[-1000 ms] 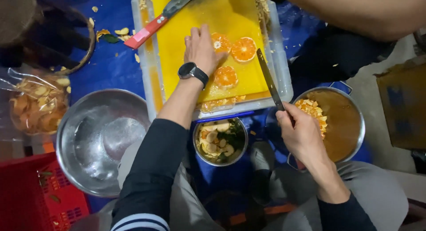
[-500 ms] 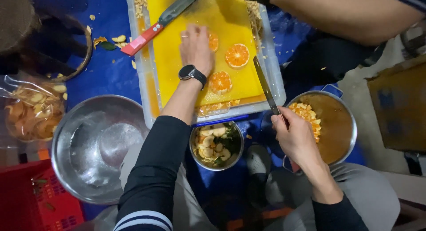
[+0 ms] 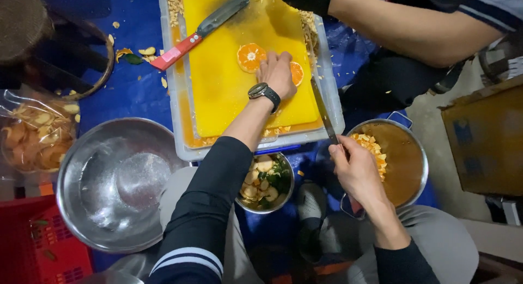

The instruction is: Slicing oranges into thin rounds on a yellow cutting board and transferring the slices into a metal bowl.

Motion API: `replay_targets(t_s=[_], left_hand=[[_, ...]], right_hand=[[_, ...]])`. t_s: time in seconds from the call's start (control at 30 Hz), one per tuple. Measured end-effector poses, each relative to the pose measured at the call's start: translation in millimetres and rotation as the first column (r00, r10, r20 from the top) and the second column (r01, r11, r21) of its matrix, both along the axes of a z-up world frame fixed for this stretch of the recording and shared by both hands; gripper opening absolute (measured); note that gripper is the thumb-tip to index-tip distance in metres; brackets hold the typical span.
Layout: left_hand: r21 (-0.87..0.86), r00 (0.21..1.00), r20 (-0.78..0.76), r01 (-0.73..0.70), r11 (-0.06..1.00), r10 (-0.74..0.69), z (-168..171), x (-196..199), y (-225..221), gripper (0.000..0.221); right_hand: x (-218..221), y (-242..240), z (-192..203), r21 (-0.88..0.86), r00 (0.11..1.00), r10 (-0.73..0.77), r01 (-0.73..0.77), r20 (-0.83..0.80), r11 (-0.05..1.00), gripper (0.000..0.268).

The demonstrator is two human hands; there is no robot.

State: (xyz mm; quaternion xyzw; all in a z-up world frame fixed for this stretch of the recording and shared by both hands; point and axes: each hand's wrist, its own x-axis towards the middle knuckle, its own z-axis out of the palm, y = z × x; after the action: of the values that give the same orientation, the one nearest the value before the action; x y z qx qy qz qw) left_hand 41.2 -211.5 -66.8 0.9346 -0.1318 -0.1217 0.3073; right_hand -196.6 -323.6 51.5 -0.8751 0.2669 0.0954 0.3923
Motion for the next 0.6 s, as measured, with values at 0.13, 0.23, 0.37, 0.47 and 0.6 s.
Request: replay_targets(t_s=[0.13, 0.23, 0.37, 0.47, 0.6], left_hand=[[0.033, 1.0, -0.006, 0.007, 0.999, -0.006, -12.8, 10.4, -9.6, 0.082], [0.028, 0.999, -0.042, 0.017, 0.999, -0.016, -18.1, 12.8, -9.8, 0.081], [-0.049, 0.994, -0.064, 0.082, 0.995, -0.085, 2.9, 2.8, 2.0, 0.078], [-0.108, 0.99, 0.02, 0.142, 0.984, -0.141, 21.7, -2.6, 12.2, 0.078], [-0.056, 0.98, 0.128, 0.164, 0.985, -0.155, -9.4, 7.9, 15.0, 0.059]], right_hand=[[0.2, -5.1, -20.0, 0.091, 0.999, -0.015, 0.011, 0.051, 0.996, 0.034], [6.0, -10.6, -48.3, 0.46, 0.978, -0.197, 0.143, 0.071, 0.876, 0.034], [19.6, -20.9, -86.6, 0.704, 0.957, -0.288, 0.205, -0.001, 0.679, 0.021], [27.3, -18.1, -88.5, 0.651, 0.966, -0.252, 0.162, 0.048, 0.742, 0.02], [28.0, -8.7, -69.3, 0.517, 0.963, -0.222, 0.116, 0.149, 0.848, 0.025]])
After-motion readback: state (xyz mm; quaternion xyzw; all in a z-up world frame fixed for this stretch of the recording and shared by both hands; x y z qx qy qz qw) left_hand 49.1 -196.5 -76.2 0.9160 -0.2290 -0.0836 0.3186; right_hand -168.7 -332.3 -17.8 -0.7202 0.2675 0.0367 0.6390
